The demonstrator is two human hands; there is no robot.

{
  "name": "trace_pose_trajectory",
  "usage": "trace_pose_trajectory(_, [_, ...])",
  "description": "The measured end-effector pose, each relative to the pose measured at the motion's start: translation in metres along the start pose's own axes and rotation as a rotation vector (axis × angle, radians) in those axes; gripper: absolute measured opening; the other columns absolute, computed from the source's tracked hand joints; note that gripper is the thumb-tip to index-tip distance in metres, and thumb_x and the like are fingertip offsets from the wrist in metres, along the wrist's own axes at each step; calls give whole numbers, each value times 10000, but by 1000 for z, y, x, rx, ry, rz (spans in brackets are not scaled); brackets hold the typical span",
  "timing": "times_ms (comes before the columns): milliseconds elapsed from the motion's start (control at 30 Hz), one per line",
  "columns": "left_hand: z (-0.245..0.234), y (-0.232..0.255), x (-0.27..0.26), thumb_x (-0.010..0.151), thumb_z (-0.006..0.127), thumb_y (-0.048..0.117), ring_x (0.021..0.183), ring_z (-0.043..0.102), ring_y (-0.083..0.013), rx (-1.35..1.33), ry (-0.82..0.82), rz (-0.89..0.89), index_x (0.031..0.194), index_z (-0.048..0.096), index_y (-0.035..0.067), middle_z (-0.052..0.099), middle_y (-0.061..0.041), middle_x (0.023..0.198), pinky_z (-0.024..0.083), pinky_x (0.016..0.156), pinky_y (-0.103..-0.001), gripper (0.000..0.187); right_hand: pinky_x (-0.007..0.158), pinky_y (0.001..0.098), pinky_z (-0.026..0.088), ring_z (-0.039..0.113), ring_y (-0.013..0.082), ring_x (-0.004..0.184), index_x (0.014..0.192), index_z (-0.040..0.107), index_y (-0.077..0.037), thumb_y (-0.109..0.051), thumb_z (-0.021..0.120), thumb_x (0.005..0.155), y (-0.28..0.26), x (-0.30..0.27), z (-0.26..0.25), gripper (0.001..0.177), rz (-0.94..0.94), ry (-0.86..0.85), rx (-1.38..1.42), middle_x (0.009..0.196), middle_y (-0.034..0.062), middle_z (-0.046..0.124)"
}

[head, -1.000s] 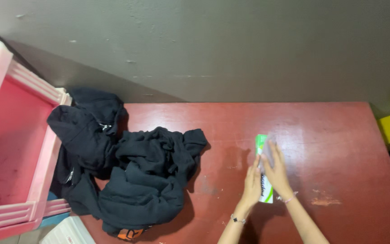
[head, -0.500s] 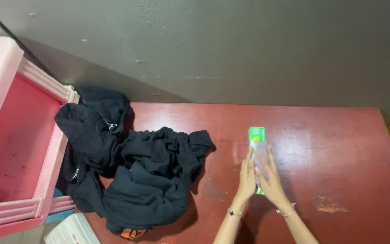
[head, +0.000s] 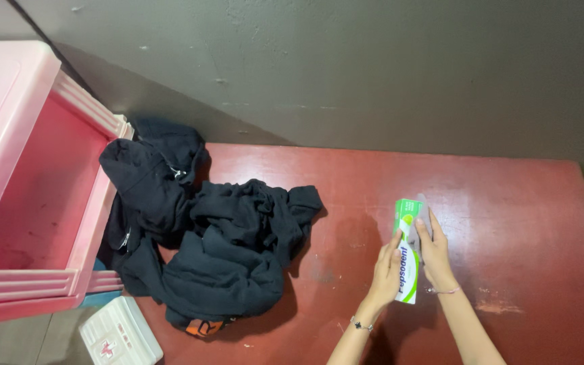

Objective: The person folds a white garment on a red table and places it into an open suitcase. The person then wraps a small box with a cloth and places it into the suitcase.

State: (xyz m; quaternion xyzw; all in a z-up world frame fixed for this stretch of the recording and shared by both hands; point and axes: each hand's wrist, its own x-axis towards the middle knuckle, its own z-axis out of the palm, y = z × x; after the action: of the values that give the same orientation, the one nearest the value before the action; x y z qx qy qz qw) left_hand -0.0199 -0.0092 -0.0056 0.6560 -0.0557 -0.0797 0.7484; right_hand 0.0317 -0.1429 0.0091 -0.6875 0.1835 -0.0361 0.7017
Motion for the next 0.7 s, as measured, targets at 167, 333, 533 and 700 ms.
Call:
trace_pose_trajectory(167, [-8, -3, -6, 1114, 290, 387, 1455, 418, -305, -10, 84, 21, 1605, 341, 88, 438, -196, 1563, 316, 1197, -395, 577, 1214, 420, 232, 256, 298, 1533, 1617, 223, -10, -292, 507, 1050, 13, -37, 12, 694, -344, -150, -342, 1661, 216, 281])
trace_pose_trajectory(333, [-24, 3, -9, 1100, 272, 452, 1499, 379, -315, -95, 108, 39, 1606, 324, 85, 402, -190, 1604, 299, 1212, -415, 628, 1235, 440, 169, 111, 356, 1577, 1585, 309, -58, -293, 496, 1027, 6, -79, 19, 634, -489, -277, -560, 1715, 208, 94])
trace_pose_trajectory(533, [-16, 12, -28, 1084, 266, 463, 1474, 402, -293, -72, 90, -20, 1604, 324, 92, 394, -178, 1607, 326, 1199, -410, 641, 1252, 485, 142, 65, 387, 1589, 1582, 338, -77, -263, 491, 1030, -21, -75, 17, 603, -607, -307, -707, 1724, 194, 53])
trace_pose_trajectory(700, [-4, 2, -53, 1109, 275, 452, 1481, 405, -286, -68, 89, 42, 1605, 315, 64, 400, -197, 1623, 295, 1215, -400, 631, 1252, 511, 131, 74, 383, 1582, 1586, 343, -90, -288, 468, 1032, -25, -62, 14, 601, -620, -277, -769, 1714, 192, 85])
